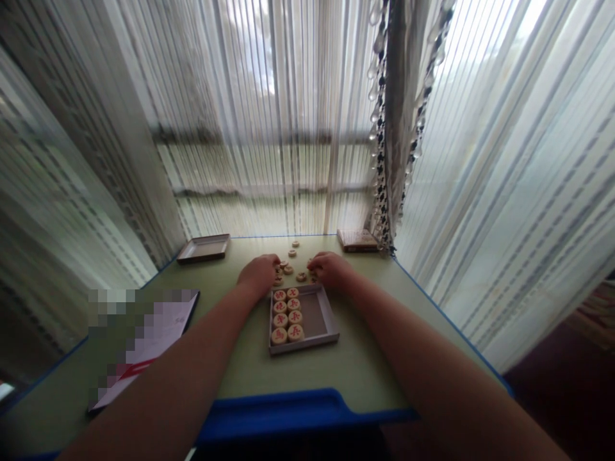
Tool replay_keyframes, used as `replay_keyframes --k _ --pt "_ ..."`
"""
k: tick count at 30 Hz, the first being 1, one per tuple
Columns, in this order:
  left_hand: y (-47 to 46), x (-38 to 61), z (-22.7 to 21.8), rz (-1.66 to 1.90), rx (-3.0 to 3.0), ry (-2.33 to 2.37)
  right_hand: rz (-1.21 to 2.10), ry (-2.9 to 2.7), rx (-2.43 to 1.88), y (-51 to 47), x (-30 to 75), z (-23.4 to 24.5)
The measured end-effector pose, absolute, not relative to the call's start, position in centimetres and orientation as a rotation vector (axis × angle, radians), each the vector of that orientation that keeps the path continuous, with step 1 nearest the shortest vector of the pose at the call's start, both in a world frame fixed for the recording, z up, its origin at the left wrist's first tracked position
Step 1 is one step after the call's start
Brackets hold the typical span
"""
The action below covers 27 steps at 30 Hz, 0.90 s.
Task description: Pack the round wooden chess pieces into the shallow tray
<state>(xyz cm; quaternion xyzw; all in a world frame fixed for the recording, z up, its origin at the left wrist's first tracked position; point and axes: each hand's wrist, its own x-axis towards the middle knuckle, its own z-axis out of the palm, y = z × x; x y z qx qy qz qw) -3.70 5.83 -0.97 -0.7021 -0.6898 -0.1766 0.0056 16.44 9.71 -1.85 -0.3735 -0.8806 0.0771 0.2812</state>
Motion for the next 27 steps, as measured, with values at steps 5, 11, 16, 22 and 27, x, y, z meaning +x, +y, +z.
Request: replay_keyframes --k 5,11,16,22,27 --pt "5.5 -3.7 -0.8 -0.557 -2.211 -2.132 0.461 -2.26 -1.133 9.8 16.3 -2.1" --pt "5.4 -3.7 -0.9 -0.568 -2.147 -2.191 0.513 -2.209 -1.225 9.5 16.4 -1.4" --pt "5.5 -4.4 -0.8 -0.773 -2.037 -2.253 0.292 -2.244 -1.262 9.7 16.8 -1.4" --pt "5.8 -5.5 -0.9 -1.137 -1.866 -2.373 0.048 -2.269 -1.233 10.2 17.2 -1.7" --pt "6.9 -6.0 -1.3 -1.701 -1.607 -2.306 -0.087 -2.315 -1.265 9.9 17.4 -1.1"
